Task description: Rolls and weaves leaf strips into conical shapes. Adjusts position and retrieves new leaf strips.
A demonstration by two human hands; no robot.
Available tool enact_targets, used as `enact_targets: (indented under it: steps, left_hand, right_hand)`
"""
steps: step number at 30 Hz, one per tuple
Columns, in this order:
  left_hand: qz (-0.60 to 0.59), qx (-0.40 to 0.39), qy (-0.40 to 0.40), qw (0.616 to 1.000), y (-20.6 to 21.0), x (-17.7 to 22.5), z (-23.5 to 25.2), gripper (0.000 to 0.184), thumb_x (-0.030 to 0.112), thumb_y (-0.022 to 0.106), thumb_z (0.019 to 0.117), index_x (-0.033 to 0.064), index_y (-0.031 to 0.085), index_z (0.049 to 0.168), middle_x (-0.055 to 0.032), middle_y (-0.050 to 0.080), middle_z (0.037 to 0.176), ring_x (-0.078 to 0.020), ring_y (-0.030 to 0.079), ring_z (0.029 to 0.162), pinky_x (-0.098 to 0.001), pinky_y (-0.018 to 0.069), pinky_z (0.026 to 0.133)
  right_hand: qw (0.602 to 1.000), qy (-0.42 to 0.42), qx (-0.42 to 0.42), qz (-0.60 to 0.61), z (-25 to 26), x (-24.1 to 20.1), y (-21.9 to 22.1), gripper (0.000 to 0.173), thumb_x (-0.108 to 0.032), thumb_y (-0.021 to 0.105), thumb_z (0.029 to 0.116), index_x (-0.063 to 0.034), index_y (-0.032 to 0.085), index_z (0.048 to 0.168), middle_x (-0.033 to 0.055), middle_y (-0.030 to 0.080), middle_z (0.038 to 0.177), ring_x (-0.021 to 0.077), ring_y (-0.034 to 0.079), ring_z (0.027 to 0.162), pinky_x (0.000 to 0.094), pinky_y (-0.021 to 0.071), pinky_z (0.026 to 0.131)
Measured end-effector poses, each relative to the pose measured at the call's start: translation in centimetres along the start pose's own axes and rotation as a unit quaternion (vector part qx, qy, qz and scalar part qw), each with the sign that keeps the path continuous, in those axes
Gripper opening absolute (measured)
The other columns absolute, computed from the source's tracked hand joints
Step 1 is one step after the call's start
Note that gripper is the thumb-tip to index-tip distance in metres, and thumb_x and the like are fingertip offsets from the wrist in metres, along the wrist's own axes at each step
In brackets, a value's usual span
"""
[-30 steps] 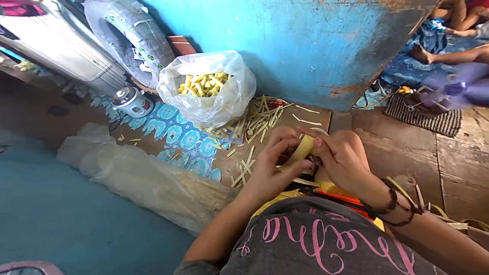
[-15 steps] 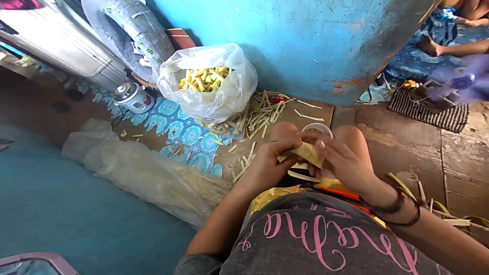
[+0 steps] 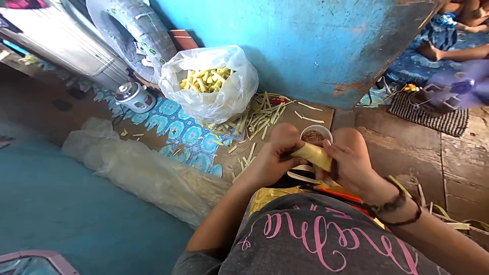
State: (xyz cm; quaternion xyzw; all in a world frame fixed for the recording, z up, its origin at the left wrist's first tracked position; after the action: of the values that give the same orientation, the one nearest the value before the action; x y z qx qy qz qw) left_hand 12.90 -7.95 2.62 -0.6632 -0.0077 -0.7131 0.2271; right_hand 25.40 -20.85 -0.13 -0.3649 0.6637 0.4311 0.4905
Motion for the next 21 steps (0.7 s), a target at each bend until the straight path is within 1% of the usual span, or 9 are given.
enact_targets:
  steps: [2, 4, 6, 8, 10, 12, 15, 19, 21]
  left_hand:
    - [-0.019, -0.014, 0.001, 1.0, 0.2, -0.1, 0.1, 0.015, 0.003, 0.07, 0.0941, 0.0005, 0.069, 0.109, -0.0018, 0.073, 0.095, -0.0048, 0.07, 0.087, -0.0248, 0.0598, 0.082]
    - [-0.019, 0.004, -0.009, 1.0, 0.0, -0.1, 0.3, 0.013, 0.002, 0.069, 0.0943, 0.0006, 0.069, 0.107, -0.002, 0.073, 0.092, -0.006, 0.071, 0.084, -0.0256, 0.0604, 0.081]
    - [-0.011, 0.012, -0.019, 1.0, -0.1, -0.2, 0.4, 0.014, 0.004, 0.071, 0.0939, 0.002, 0.069, 0.107, -0.0014, 0.073, 0.092, -0.0057, 0.071, 0.084, -0.0256, 0.0604, 0.08]
    - [-0.007, -0.004, -0.009, 1.0, 0.0, -0.2, 0.5, 0.014, 0.007, 0.072, 0.094, 0.0023, 0.069, 0.106, -0.0008, 0.072, 0.091, -0.0041, 0.068, 0.083, -0.0236, 0.0581, 0.078]
    - [-0.009, -0.022, 0.0, 1.0, 0.3, -0.1, 0.4, 0.011, 0.006, 0.07, 0.0947, 0.0018, 0.069, 0.105, 0.0003, 0.069, 0.089, -0.002, 0.065, 0.08, -0.0217, 0.0559, 0.077]
    - [-0.013, -0.007, -0.007, 1.0, 0.3, -0.1, 0.4, 0.01, 0.004, 0.068, 0.0955, 0.0006, 0.069, 0.105, -0.0011, 0.071, 0.09, -0.0041, 0.068, 0.082, -0.0237, 0.0581, 0.079]
    - [-0.018, 0.012, -0.027, 0.999, 0.0, -0.5, 0.4, 0.015, 0.004, 0.068, 0.0961, 0.0007, 0.067, 0.111, -0.0022, 0.073, 0.091, -0.0069, 0.071, 0.083, -0.0263, 0.0607, 0.08]
    - [0.004, -0.018, -0.019, 1.0, 0.3, -0.7, 0.5, 0.015, 0.008, 0.071, 0.0947, 0.0016, 0.069, 0.108, -0.0005, 0.07, 0.093, -0.0026, 0.066, 0.085, -0.0235, 0.0568, 0.081]
    - [0.014, -0.004, -0.015, 1.0, 0.3, -0.7, 0.7, 0.01, 0.006, 0.07, 0.0951, 0.0019, 0.07, 0.105, -0.0003, 0.07, 0.091, -0.0024, 0.066, 0.084, -0.0232, 0.0561, 0.081]
  right_hand:
    - [1.0, -0.001, 0.002, -0.008, -0.1, 0.1, -0.3, 0.041, -0.021, 0.028, 0.1121, -0.0066, 0.063, 0.124, 0.0009, 0.074, 0.082, 0.005, 0.067, 0.06, 0.0191, 0.0571, 0.053]
    - [0.943, -0.206, 0.029, -0.258, -0.6, -0.5, -0.7, 0.038, -0.029, 0.055, 0.1051, -0.0062, 0.062, 0.134, 0.0006, 0.07, 0.114, 0.0028, 0.067, 0.094, 0.021, 0.0579, 0.082]
    - [0.892, -0.295, 0.049, -0.339, -0.8, -0.6, -0.6, 0.045, -0.031, 0.06, 0.1021, -0.0013, 0.061, 0.135, 0.0102, 0.067, 0.117, 0.0113, 0.066, 0.101, 0.0276, 0.0566, 0.088]
    - [0.982, -0.133, 0.015, -0.133, -0.4, 0.0, -0.8, 0.032, -0.017, 0.042, 0.1098, -0.0034, 0.062, 0.131, 0.0012, 0.073, 0.101, 0.0026, 0.07, 0.079, 0.0176, 0.0592, 0.071]
    - [0.998, 0.026, 0.025, 0.048, -0.3, 0.6, -0.8, 0.045, -0.021, 0.023, 0.113, -0.0036, 0.063, 0.123, 0.0056, 0.074, 0.083, 0.008, 0.067, 0.057, 0.0198, 0.0564, 0.05]
    - [0.992, -0.08, 0.023, -0.093, -0.6, 0.4, -1.3, 0.034, -0.02, 0.038, 0.1103, -0.0049, 0.062, 0.129, 0.0017, 0.074, 0.098, 0.0049, 0.07, 0.075, 0.0197, 0.0597, 0.066]
    - [0.891, -0.285, 0.056, -0.348, -1.3, 0.2, -1.2, 0.048, -0.035, 0.059, 0.103, -0.001, 0.06, 0.137, 0.0134, 0.068, 0.118, 0.0143, 0.068, 0.101, 0.0302, 0.0578, 0.086]
    - [0.995, 0.058, 0.035, 0.074, -1.0, 1.4, -1.3, 0.041, -0.021, 0.024, 0.113, -0.0053, 0.061, 0.122, 0.0002, 0.069, 0.075, 0.005, 0.064, 0.056, 0.0185, 0.0559, 0.053]
    - [0.999, -0.026, 0.026, -0.022, -1.1, 1.1, -1.7, 0.034, -0.019, 0.035, 0.1107, -0.0036, 0.059, 0.129, 0.0, 0.072, 0.09, 0.0048, 0.069, 0.071, 0.0202, 0.0592, 0.065]
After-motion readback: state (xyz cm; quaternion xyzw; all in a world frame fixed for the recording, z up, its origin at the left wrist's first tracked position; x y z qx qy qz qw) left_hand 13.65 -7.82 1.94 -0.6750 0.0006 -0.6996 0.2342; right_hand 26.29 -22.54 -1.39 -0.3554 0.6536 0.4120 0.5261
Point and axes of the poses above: each hand's wrist, its own z-axis towards the middle knuckle, its own y-axis out of the palm, x = y × z, the point moved 5 cm from there along z, towards the middle knuckle
